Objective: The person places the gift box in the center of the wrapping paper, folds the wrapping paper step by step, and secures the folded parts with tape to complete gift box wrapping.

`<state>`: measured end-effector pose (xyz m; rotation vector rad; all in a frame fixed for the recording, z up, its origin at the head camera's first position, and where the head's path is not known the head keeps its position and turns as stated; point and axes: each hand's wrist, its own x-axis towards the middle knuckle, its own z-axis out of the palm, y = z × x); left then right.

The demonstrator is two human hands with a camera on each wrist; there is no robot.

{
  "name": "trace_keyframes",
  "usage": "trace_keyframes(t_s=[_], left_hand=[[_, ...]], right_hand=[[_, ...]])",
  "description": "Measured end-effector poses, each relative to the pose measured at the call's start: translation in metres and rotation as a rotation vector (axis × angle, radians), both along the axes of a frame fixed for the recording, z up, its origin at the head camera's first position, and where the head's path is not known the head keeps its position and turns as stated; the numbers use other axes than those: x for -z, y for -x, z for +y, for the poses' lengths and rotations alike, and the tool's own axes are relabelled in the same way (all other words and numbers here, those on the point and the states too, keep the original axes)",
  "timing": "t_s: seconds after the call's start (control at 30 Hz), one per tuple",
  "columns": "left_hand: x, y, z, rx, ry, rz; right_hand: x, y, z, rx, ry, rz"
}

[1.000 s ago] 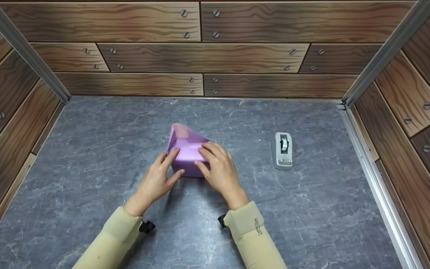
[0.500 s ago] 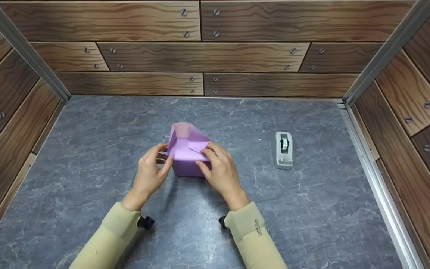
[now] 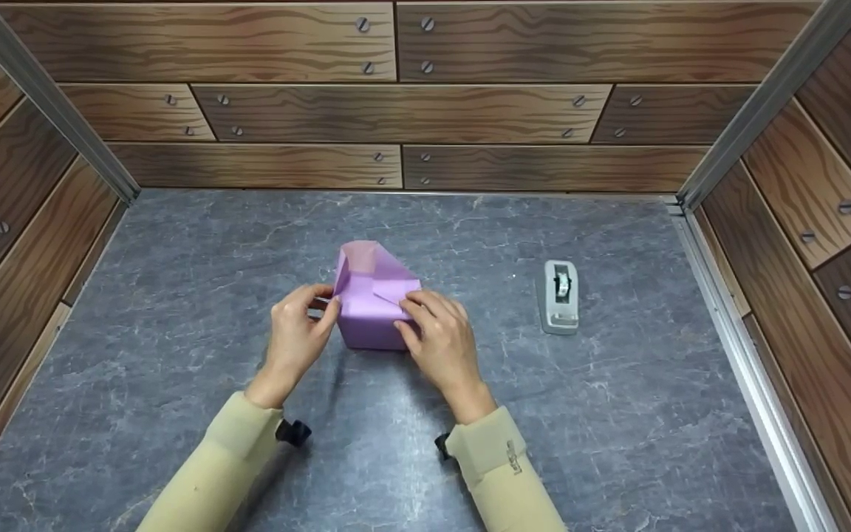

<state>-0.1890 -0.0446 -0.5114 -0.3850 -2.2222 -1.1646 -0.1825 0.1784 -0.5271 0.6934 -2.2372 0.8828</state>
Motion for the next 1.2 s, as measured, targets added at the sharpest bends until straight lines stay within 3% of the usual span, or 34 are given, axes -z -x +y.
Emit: trace_keyframes(t_s=[0.47,0.67,1.2], left_hand=[[-0.004,0.003,0.003,-0.118,0.1,0.01],[-0.006,0.004,0.002,-0.125,0.099,0.003],[-0.02,0.012,0.003,-0.12,0.15,-0.005]], right_hand=[[0.002,-0.001,-0.001,0.024,0.0,-0.002],[-0.001,-0.001,0.0,0.031,-0.022,-0.035],[0.001,0.001,0.001,0.011,-0.005,-0.018]])
